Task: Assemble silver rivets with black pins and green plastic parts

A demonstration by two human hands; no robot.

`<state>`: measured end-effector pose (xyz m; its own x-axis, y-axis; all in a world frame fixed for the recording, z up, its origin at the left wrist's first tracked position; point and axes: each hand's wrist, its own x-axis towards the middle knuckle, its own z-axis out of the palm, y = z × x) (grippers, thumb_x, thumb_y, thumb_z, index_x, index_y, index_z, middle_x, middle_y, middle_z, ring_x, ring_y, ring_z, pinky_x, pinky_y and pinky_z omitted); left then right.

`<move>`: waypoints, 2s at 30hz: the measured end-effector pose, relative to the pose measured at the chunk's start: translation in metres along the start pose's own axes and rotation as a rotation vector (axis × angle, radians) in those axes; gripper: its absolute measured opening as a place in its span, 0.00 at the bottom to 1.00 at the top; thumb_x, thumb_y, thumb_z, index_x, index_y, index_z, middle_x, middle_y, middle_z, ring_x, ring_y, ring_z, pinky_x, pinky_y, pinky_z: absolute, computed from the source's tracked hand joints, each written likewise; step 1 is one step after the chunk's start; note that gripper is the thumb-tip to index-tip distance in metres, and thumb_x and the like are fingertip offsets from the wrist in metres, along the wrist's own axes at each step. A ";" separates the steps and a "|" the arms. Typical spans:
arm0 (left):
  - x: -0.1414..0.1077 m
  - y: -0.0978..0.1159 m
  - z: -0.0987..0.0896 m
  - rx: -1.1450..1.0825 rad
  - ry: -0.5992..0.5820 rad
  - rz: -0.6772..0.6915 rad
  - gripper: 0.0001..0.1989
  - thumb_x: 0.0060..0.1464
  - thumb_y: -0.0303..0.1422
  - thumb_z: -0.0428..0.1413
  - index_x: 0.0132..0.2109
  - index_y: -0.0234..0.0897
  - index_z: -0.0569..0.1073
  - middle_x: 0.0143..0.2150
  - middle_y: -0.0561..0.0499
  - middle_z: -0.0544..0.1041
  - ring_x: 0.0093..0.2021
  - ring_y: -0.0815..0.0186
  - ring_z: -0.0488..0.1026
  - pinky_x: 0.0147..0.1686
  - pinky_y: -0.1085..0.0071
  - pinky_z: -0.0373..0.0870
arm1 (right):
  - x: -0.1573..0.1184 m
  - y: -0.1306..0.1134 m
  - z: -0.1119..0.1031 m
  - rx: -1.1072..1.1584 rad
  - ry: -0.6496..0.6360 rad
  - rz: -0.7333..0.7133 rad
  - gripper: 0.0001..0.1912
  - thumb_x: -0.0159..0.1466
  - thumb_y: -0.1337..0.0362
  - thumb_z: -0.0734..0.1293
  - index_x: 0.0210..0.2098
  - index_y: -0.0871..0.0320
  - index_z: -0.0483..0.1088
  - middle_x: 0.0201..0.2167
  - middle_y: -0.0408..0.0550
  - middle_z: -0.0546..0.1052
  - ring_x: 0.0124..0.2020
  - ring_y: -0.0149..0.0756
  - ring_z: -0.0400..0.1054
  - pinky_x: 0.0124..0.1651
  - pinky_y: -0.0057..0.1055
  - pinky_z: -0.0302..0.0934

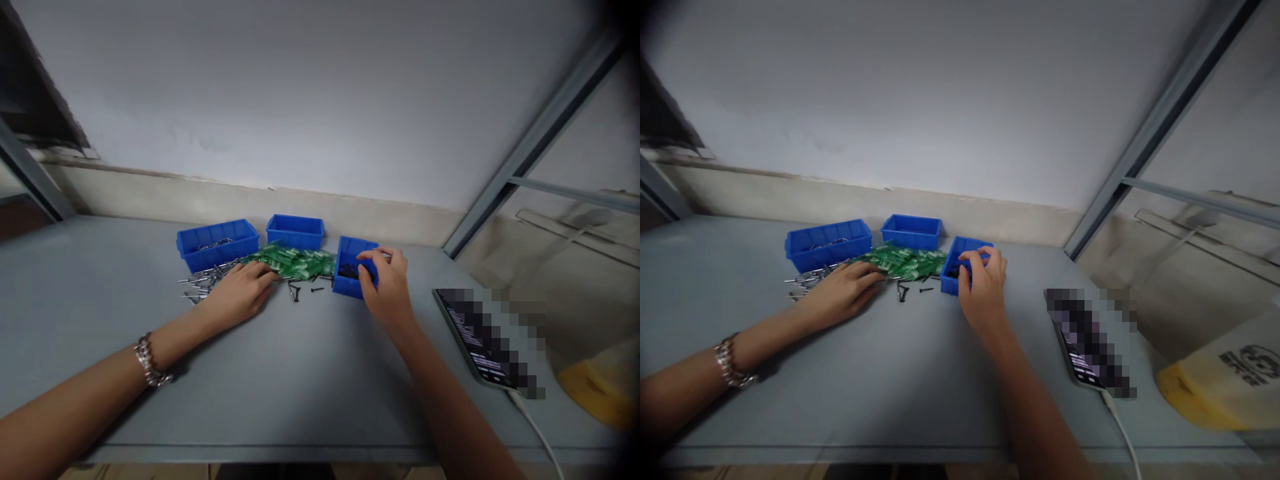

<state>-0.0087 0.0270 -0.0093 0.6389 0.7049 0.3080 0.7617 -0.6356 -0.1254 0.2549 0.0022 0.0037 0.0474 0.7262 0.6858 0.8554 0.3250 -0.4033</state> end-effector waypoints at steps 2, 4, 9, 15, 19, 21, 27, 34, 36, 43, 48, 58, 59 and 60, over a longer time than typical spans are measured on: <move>0.000 -0.001 0.000 0.000 0.015 -0.024 0.14 0.58 0.30 0.43 0.47 0.37 0.70 0.44 0.43 0.72 0.44 0.58 0.68 0.43 0.59 0.65 | 0.000 0.000 0.000 0.001 -0.004 -0.009 0.10 0.58 0.67 0.58 0.37 0.56 0.68 0.44 0.53 0.61 0.44 0.42 0.58 0.47 0.43 0.57; 0.000 -0.002 0.000 0.010 0.028 -0.062 0.14 0.57 0.29 0.44 0.45 0.37 0.71 0.43 0.43 0.72 0.43 0.58 0.69 0.42 0.59 0.66 | 0.000 0.000 0.000 0.004 -0.003 -0.009 0.09 0.58 0.67 0.58 0.37 0.55 0.67 0.43 0.53 0.61 0.44 0.42 0.58 0.47 0.43 0.57; 0.001 -0.003 0.001 0.009 0.025 -0.116 0.13 0.57 0.29 0.44 0.42 0.36 0.72 0.42 0.41 0.72 0.41 0.57 0.70 0.40 0.59 0.67 | -0.001 -0.002 0.000 0.025 -0.001 -0.006 0.09 0.59 0.67 0.57 0.36 0.56 0.67 0.43 0.53 0.61 0.44 0.42 0.58 0.47 0.44 0.57; 0.001 -0.004 0.002 0.000 -0.012 -0.120 0.13 0.56 0.27 0.43 0.40 0.35 0.72 0.39 0.43 0.71 0.40 0.58 0.69 0.40 0.61 0.67 | -0.001 -0.001 0.001 0.030 -0.013 -0.018 0.10 0.58 0.68 0.58 0.36 0.59 0.69 0.42 0.54 0.61 0.43 0.41 0.58 0.48 0.42 0.56; 0.001 -0.005 0.002 0.006 -0.032 -0.120 0.12 0.56 0.28 0.44 0.39 0.36 0.73 0.37 0.44 0.70 0.38 0.60 0.69 0.38 0.63 0.68 | -0.001 -0.001 0.002 0.038 -0.017 -0.032 0.10 0.58 0.68 0.58 0.36 0.59 0.69 0.41 0.54 0.62 0.43 0.41 0.59 0.48 0.42 0.56; 0.001 -0.004 0.001 0.010 -0.040 -0.121 0.12 0.56 0.28 0.44 0.39 0.36 0.73 0.37 0.44 0.70 0.38 0.60 0.69 0.37 0.63 0.68 | -0.001 -0.001 0.002 0.042 -0.020 -0.034 0.09 0.58 0.68 0.58 0.36 0.58 0.68 0.41 0.54 0.62 0.43 0.42 0.59 0.47 0.43 0.56; 0.000 -0.001 -0.002 0.019 -0.057 -0.084 0.15 0.59 0.35 0.43 0.40 0.34 0.72 0.38 0.43 0.69 0.38 0.60 0.68 0.39 0.63 0.67 | -0.001 -0.001 0.002 0.048 -0.024 -0.042 0.09 0.58 0.68 0.58 0.36 0.58 0.68 0.41 0.54 0.62 0.43 0.41 0.59 0.47 0.41 0.56; 0.001 -0.001 -0.004 0.062 -0.122 -0.042 0.13 0.59 0.31 0.43 0.37 0.34 0.72 0.33 0.45 0.70 0.36 0.61 0.67 0.36 0.65 0.65 | -0.002 0.002 0.005 0.046 -0.024 -0.068 0.09 0.58 0.69 0.59 0.36 0.59 0.68 0.40 0.54 0.63 0.44 0.42 0.58 0.48 0.42 0.56; 0.002 0.000 -0.006 0.076 -0.137 -0.042 0.13 0.59 0.31 0.43 0.36 0.34 0.72 0.33 0.45 0.70 0.36 0.61 0.67 0.36 0.64 0.64 | -0.002 0.003 0.005 0.046 -0.023 -0.077 0.09 0.57 0.69 0.59 0.36 0.59 0.68 0.40 0.54 0.63 0.43 0.42 0.58 0.48 0.43 0.56; -0.002 0.005 -0.008 0.111 -0.165 -0.086 0.13 0.59 0.33 0.42 0.37 0.33 0.69 0.35 0.44 0.68 0.30 0.63 0.69 0.30 0.66 0.65 | -0.001 0.004 0.006 0.047 -0.019 -0.087 0.09 0.58 0.69 0.58 0.36 0.58 0.68 0.40 0.54 0.63 0.43 0.42 0.59 0.47 0.44 0.56; -0.005 0.008 -0.005 0.137 -0.199 -0.077 0.12 0.58 0.30 0.40 0.40 0.33 0.67 0.38 0.44 0.67 0.25 0.66 0.69 0.25 0.68 0.65 | -0.001 0.004 0.006 0.044 -0.023 -0.083 0.09 0.58 0.69 0.59 0.36 0.60 0.69 0.40 0.55 0.63 0.43 0.42 0.58 0.48 0.44 0.55; -0.006 0.006 0.001 0.182 -0.209 -0.033 0.13 0.55 0.25 0.40 0.45 0.34 0.65 0.43 0.42 0.66 0.24 0.69 0.69 0.25 0.70 0.66 | -0.001 0.003 0.007 0.041 -0.030 -0.090 0.09 0.58 0.69 0.58 0.36 0.59 0.68 0.40 0.55 0.63 0.45 0.43 0.58 0.48 0.45 0.56; -0.006 0.007 0.002 0.189 -0.208 -0.034 0.13 0.54 0.24 0.41 0.45 0.34 0.65 0.42 0.42 0.66 0.23 0.69 0.68 0.25 0.70 0.66 | -0.001 0.003 0.007 0.039 -0.032 -0.089 0.09 0.58 0.69 0.58 0.36 0.59 0.68 0.40 0.55 0.63 0.45 0.43 0.58 0.48 0.45 0.56; -0.006 0.008 0.002 0.195 -0.210 -0.029 0.13 0.54 0.24 0.41 0.44 0.34 0.65 0.43 0.42 0.66 0.23 0.70 0.68 0.24 0.71 0.65 | -0.001 0.003 0.007 0.036 -0.033 -0.088 0.09 0.58 0.69 0.58 0.35 0.59 0.68 0.40 0.55 0.63 0.45 0.43 0.58 0.48 0.45 0.56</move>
<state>-0.0067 0.0185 -0.0145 0.6094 0.7845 0.1147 0.7733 -0.5560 -0.3048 0.2535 0.0069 -0.0023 -0.0446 0.7137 0.6991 0.8365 0.4093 -0.3645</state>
